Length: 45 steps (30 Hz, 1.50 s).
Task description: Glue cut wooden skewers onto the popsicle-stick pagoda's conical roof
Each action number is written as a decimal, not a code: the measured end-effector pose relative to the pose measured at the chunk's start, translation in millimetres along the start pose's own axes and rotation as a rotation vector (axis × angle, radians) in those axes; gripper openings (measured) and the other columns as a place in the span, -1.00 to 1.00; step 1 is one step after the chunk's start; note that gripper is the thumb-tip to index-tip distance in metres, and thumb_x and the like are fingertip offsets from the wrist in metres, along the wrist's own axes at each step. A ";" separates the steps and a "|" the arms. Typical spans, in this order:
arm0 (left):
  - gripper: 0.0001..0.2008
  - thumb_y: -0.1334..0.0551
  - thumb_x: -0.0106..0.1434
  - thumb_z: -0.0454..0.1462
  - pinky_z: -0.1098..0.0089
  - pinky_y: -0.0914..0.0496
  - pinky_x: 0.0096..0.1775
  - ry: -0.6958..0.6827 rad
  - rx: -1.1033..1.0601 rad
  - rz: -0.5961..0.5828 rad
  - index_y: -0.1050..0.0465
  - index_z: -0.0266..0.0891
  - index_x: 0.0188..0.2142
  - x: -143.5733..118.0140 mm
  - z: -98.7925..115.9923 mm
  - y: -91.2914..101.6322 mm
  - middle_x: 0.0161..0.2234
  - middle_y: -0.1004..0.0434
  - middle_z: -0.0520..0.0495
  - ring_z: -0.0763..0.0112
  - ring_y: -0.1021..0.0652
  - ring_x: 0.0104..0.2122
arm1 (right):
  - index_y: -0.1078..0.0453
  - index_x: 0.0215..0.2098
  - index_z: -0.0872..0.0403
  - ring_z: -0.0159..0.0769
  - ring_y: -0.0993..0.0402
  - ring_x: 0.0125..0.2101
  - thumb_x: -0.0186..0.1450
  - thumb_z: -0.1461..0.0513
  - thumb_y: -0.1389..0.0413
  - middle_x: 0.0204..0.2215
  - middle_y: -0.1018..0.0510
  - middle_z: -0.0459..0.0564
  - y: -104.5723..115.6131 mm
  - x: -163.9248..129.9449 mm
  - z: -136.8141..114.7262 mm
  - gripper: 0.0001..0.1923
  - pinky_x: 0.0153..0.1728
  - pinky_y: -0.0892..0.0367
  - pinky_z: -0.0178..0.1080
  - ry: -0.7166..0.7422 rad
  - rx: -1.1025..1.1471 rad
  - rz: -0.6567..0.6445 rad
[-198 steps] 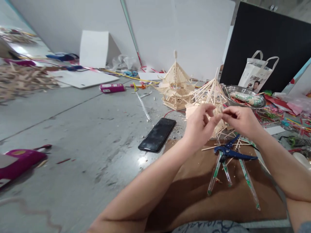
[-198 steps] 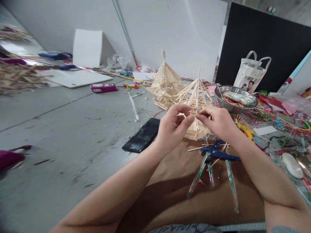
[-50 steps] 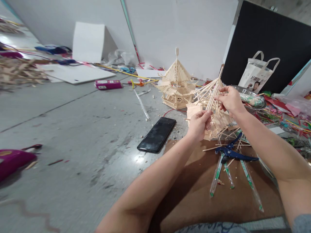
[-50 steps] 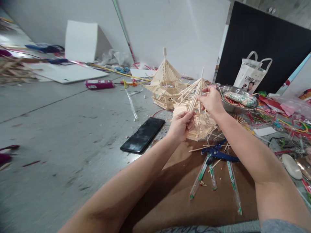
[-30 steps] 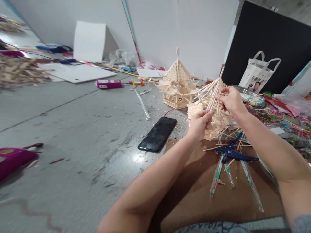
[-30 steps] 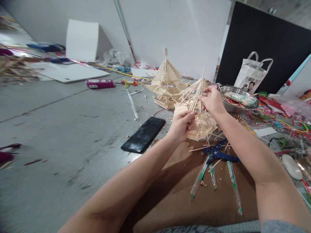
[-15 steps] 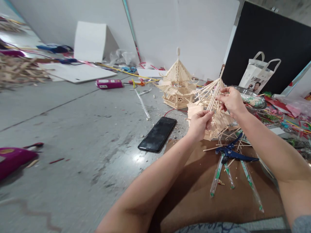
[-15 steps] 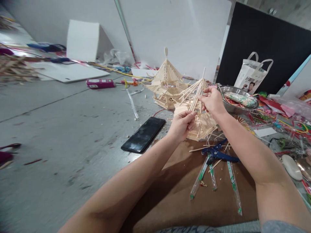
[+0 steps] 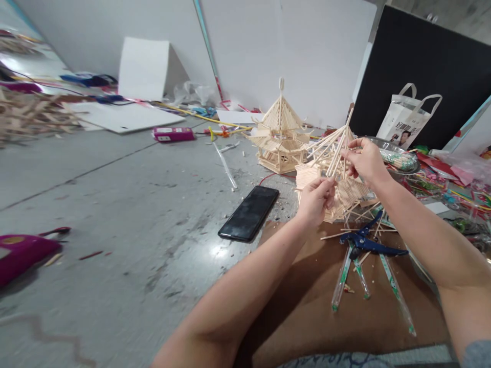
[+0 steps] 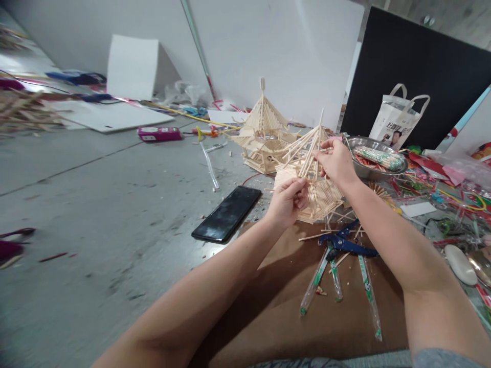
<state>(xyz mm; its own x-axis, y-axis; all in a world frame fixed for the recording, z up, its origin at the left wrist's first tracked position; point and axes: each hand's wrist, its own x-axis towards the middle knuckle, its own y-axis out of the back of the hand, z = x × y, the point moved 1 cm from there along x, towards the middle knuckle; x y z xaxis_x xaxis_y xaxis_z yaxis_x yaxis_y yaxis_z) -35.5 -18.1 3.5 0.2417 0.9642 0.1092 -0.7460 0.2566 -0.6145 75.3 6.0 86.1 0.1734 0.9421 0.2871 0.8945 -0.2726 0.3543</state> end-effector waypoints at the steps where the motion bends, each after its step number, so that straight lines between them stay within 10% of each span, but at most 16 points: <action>1: -0.71 -0.29 -0.07 -0.16 0.55 0.06 -0.72 -0.017 -0.013 -0.003 -0.24 -0.29 -0.64 -2.1 -0.5 0.0 -0.76 -0.17 0.18 0.73 -0.13 -0.82 | -0.12 -0.43 0.03 -0.51 -0.19 -0.79 0.08 0.24 -0.14 -0.64 -0.34 -0.19 2.8 -0.7 -0.4 -0.77 -0.83 -0.05 -0.39 0.039 -0.046 0.009; 6: -0.70 -0.26 -0.03 -0.17 0.55 0.03 -0.71 -0.121 -0.001 0.020 -0.20 -0.27 -0.67 -14.3 -0.6 -1.8 -0.76 -0.17 0.16 0.73 -0.12 -0.80 | -0.22 -0.46 0.06 -0.55 -0.24 -0.69 0.13 0.17 -0.11 -0.52 -0.42 -0.09 21.1 -14.3 -3.5 -0.84 -0.73 -0.12 -0.42 0.275 -0.154 0.079; 19: -0.87 -0.26 0.01 -0.23 0.52 -0.16 -0.53 -0.145 0.603 -0.323 -0.47 -0.29 -0.50 -40.5 4.4 -17.8 -0.63 -0.36 0.03 0.60 -0.28 -0.61 | -0.22 -0.43 0.05 -0.56 -0.21 -0.78 0.11 0.04 -0.14 -0.60 -0.41 -0.18 56.7 -83.2 10.1 -0.72 -0.77 -0.12 -0.40 0.085 0.211 -0.131; 29: -0.87 -0.15 0.12 -0.30 0.52 -0.13 -0.51 -0.244 0.872 -0.369 -0.40 -0.25 -0.53 -47.2 2.0 -23.9 -0.67 -0.31 0.06 0.58 -0.27 -0.62 | -0.28 -0.27 0.06 -0.44 -0.33 -0.59 0.18 0.02 -0.05 -0.44 -0.47 -0.07 84.8 -116.0 59.6 -0.70 -0.50 -0.25 -0.31 0.106 -0.357 -0.129; 36: -0.82 -0.10 0.17 -0.28 0.52 -0.13 -0.51 -0.240 0.925 -0.390 -0.33 -0.24 -0.54 -42.8 1.7 -20.5 -0.67 -0.30 0.06 0.58 -0.28 -0.62 | -0.32 -0.30 0.06 -0.08 -0.41 -0.21 0.14 0.10 -0.08 -0.27 -0.50 0.09 85.0 -128.8 106.5 -0.77 -0.37 -0.23 -0.22 0.008 -1.154 -0.630; 45: -0.77 0.01 0.25 -0.19 0.52 -0.16 -0.51 -0.156 0.851 -0.365 -0.23 -0.24 -0.47 -40.5 -12.9 -11.3 -0.66 -0.19 0.13 0.60 -0.24 -0.65 | -0.28 -0.27 0.05 -0.23 -0.43 -0.34 0.19 0.13 0.02 -0.34 -0.50 -0.01 88.6 -130.7 116.6 -0.80 -0.35 -0.20 -0.26 0.008 -0.967 -0.617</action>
<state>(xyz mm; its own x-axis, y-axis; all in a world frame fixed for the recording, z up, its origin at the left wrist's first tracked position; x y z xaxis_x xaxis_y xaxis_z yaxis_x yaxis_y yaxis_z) -28.8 -60.9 -4.1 0.5106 0.7965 0.3240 -0.8581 0.4483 0.2503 179.9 -118.5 -23.8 -0.1904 0.9670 -0.1692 0.1343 0.1964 0.9713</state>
